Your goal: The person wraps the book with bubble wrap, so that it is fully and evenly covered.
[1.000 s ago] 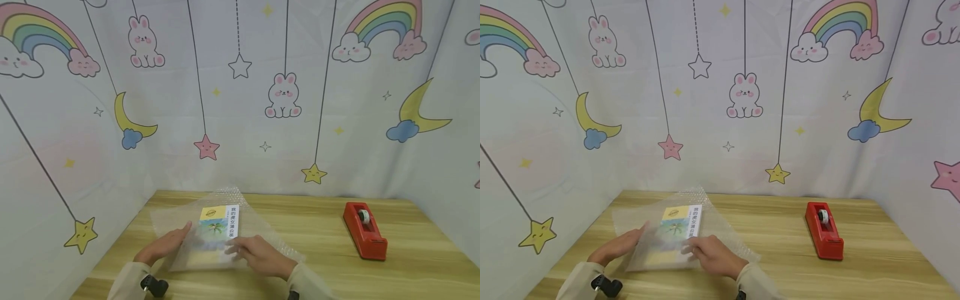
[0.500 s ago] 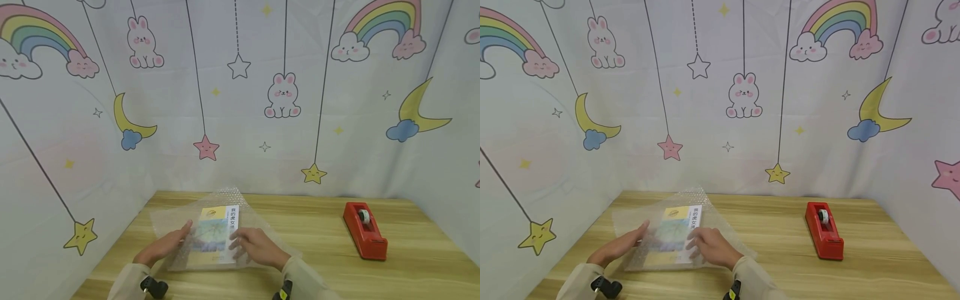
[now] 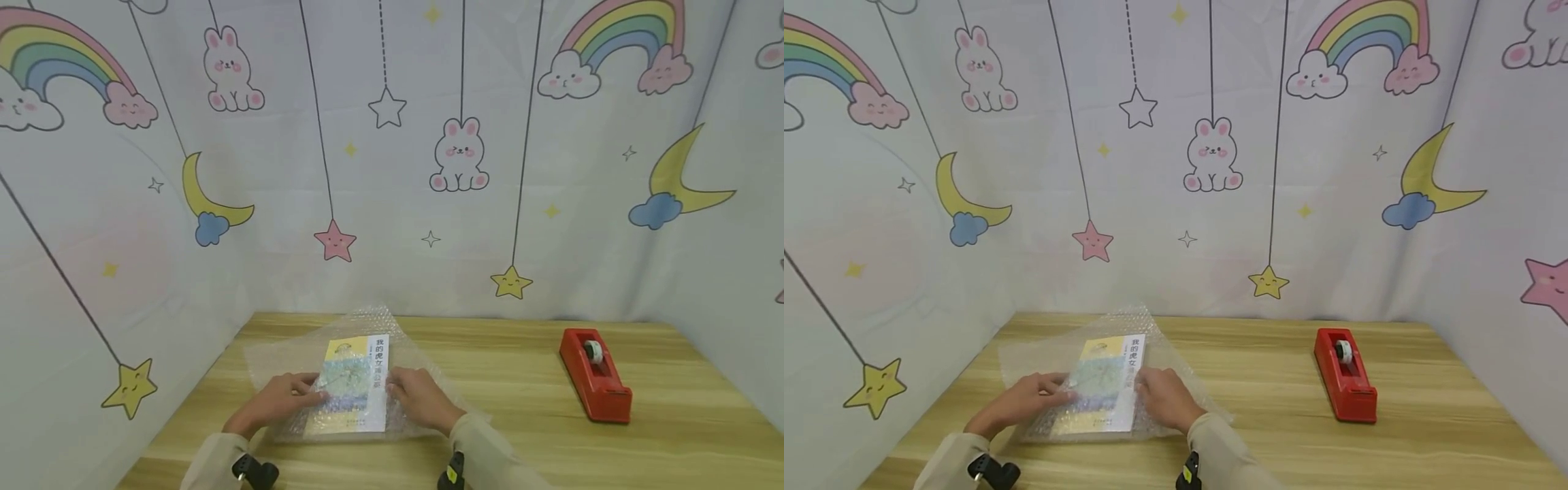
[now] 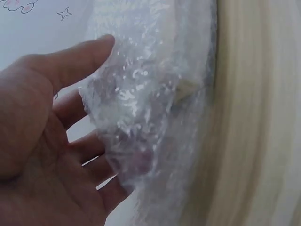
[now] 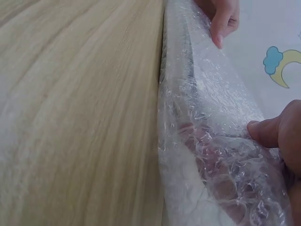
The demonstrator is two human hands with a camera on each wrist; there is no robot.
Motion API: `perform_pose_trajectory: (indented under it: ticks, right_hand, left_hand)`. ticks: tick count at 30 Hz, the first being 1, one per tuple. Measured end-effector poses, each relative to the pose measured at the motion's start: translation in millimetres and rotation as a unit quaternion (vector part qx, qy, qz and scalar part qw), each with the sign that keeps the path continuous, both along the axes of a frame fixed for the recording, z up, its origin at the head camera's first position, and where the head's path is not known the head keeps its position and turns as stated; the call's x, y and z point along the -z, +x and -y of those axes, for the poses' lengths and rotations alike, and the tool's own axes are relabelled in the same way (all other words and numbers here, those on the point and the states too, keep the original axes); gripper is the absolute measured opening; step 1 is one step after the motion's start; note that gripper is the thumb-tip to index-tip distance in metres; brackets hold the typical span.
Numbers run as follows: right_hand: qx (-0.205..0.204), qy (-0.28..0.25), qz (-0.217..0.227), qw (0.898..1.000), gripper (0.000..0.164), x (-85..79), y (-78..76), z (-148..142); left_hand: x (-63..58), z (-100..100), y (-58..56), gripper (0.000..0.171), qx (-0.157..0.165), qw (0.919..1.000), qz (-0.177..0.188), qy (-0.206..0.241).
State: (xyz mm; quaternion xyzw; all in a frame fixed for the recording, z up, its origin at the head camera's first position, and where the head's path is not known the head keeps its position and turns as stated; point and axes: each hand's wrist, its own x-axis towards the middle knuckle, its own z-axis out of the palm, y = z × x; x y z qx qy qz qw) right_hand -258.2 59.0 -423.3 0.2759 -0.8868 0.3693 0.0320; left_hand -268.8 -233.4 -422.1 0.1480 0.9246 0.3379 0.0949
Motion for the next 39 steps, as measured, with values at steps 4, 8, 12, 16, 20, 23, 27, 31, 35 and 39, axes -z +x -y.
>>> perform_pose_trajectory:
  ticks: [4, 8, 12, 16, 20, 23, 27, 31, 35, 39]
  right_hand:
    - [0.014, 0.01, -0.012, 1.0, 0.025, 2.7, -0.4, 1]
    - [0.018, 0.019, 0.005, 1.0, 0.023, 4.0, 0.5, 2]
    - [0.022, 0.027, 0.008, 0.999, 0.019, 4.8, 1.9, 4]
    - [0.03, 0.037, 0.002, 0.999, 0.019, 5.8, 1.8, 5]
    - [0.045, 0.05, -0.006, 0.998, 0.021, 7.2, 0.3, 5]
    - [0.06, 0.067, -0.012, 0.996, 0.023, 7.5, -0.7, 5]
    - [0.083, 0.108, -0.028, 0.99, 0.01, 7.3, -1.1, 5]
    - [0.102, 0.137, -0.038, 0.985, 0.029, 5.4, 2.1, 7]
    - [0.103, 0.167, -0.062, 0.979, 0.046, 0.7, 9.4, 13]
    - [0.099, 0.216, -0.094, 0.967, 0.05, -1.3, 15.9, 20]
  left_hand:
    - [2.7, -3, -1.5, 0.027, -0.009, 0.9997, -0.021, -0.004]
    - [6.1, -3, -2.5, 0.025, -0.031, 0.9993, -0.02, 0.008]
    - [7.6, -5, -1.3, 0.026, -0.06, 0.9972, -0.045, -0.008]
    - [7.1, -8, -0.7, 0.033, -0.082, 0.9946, -0.058, -0.024]
    - [6.2, -11, -2.1, 0.036, -0.08, 0.9941, -0.067, -0.027]
    - [6.1, -13, -3.9, 0.036, -0.075, 0.9935, -0.079, -0.034]
    - [5.9, -15, -4.0, 0.039, -0.077, 0.9913, -0.094, -0.052]
    - [4.9, -18, -4.0, 0.043, -0.08, 0.9895, -0.099, -0.068]
    - [5.2, -20, -5.2, 0.046, -0.081, 0.9877, -0.106, -0.082]
    - [4.6, -21, -5.1, 0.045, -0.079, 0.9859, -0.115, -0.092]
